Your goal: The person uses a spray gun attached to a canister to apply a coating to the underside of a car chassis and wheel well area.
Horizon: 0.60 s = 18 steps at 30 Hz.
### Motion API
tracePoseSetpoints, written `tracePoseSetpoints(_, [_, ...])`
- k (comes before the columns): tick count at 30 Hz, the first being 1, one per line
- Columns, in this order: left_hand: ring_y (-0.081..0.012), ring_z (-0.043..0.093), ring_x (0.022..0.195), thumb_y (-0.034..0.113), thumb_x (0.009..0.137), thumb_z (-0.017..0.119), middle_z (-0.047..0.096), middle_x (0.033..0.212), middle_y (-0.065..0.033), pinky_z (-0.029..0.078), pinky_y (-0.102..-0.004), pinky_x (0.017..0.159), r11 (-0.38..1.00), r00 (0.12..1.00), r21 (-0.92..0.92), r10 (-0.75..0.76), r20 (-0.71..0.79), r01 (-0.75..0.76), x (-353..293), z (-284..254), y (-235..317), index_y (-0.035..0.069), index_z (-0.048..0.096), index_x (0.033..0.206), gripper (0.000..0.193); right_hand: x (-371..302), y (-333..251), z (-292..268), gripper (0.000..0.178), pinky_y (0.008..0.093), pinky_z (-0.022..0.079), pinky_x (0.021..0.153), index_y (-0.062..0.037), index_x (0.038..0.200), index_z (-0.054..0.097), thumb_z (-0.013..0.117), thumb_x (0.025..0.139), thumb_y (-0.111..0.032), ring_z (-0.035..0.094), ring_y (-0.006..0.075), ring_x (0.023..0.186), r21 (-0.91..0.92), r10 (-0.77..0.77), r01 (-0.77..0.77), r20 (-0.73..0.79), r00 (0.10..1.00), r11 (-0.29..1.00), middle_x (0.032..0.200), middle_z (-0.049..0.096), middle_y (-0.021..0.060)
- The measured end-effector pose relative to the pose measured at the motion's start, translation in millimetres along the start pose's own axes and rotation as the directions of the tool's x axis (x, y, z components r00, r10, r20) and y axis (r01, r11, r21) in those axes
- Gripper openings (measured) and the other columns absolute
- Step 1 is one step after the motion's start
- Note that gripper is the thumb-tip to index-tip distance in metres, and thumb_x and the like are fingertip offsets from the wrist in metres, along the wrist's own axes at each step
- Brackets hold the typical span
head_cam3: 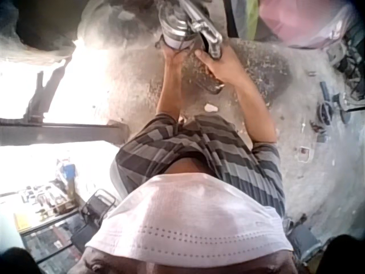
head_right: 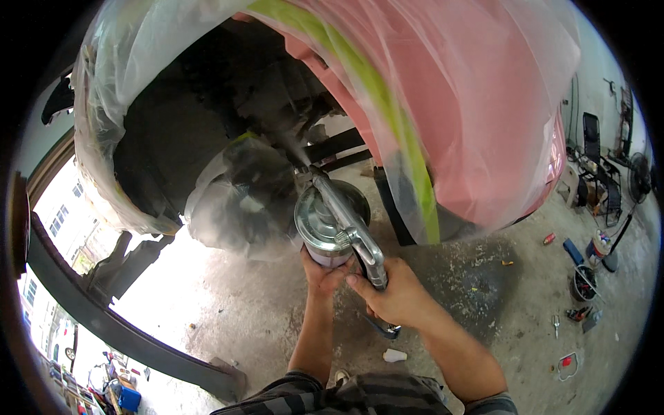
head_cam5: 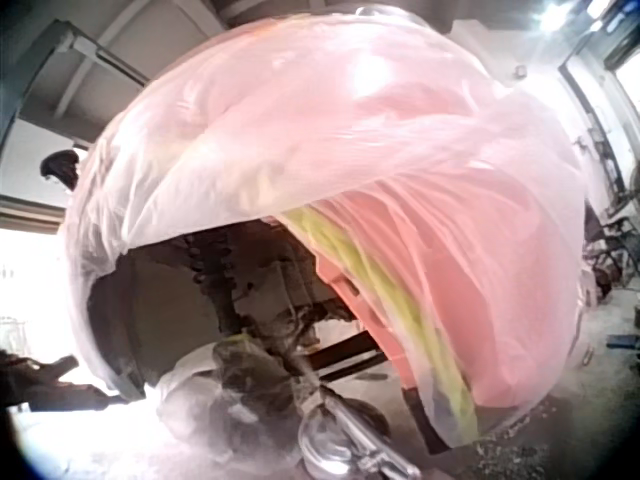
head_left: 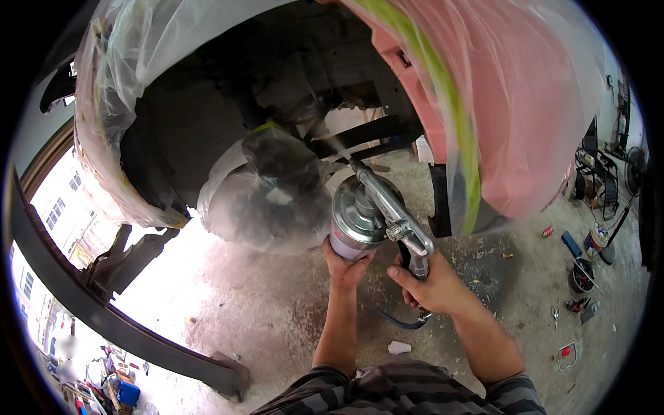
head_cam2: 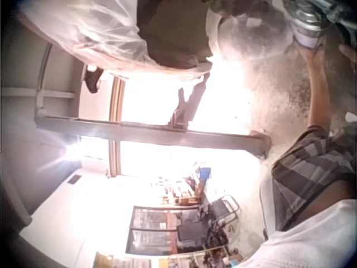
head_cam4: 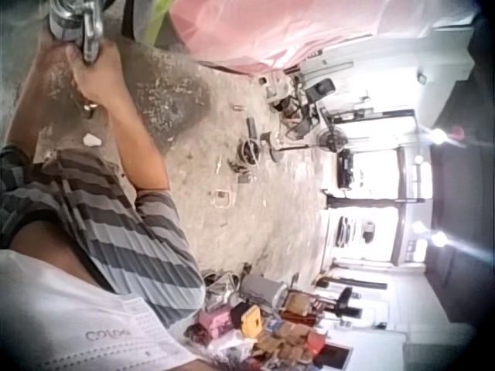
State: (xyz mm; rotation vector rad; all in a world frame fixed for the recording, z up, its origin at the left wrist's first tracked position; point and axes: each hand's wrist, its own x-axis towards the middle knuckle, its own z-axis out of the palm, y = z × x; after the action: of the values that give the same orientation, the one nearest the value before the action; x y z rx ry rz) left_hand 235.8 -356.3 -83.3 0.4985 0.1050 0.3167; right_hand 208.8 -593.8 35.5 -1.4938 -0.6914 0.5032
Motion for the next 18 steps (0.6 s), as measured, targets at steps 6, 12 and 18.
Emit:
tracePoseSetpoints(6, [-0.0329,0.047,0.119,0.06,0.089,0.032,0.048,0.132,-0.0115,0.042,-0.0524,0.094,0.999,0.989,-0.054,0.001,0.151,0.007,-4.3,2.0,-6.1,0.015,0.042,0.134,0.064,11.5,6.8,3.1,0.019,0.0282,0.041,0.045,-0.0007,0.085,0.058,0.067,0.086,-0.017,0.053,0.0101,0.046,0.019,-0.12,0.12,0.015,0.993,0.993,0.056,0.056,0.0033])
tracePoseSetpoints(12, [-0.031,0.057,0.102,0.058,0.09,0.033,0.058,0.114,-0.0125,0.05,-0.0453,0.083,0.999,0.976,-0.043,0.002,0.217,0.007,-11.6,17.4,-19.0,0.01,0.05,0.123,0.06,21.9,1.4,18.3,0.021,0.0338,0.048,0.067,0.0007,0.096,0.061,0.068,0.083,-0.014,0.063,0.021,0.073,-0.021,-0.276,0.275,-0.066,0.959,0.961,0.082,0.065,0.0134])
tracePoseSetpoints(18, [-0.0286,0.061,0.095,0.053,0.092,0.032,0.062,0.109,-0.011,0.051,-0.0439,0.086,0.954,0.949,-0.262,-0.056,0.309,0.142,-25.2,10.9,-28.6,0.008,0.054,0.119,0.056,28.3,9.4,23.0,0.018,0.025,0.041,0.043,-0.0022,0.092,0.054,0.067,0.088,-0.016,0.053,0.0077,0.048,-0.081,-0.329,0.325,-0.047,0.943,0.942,0.061,0.055,0.0009])
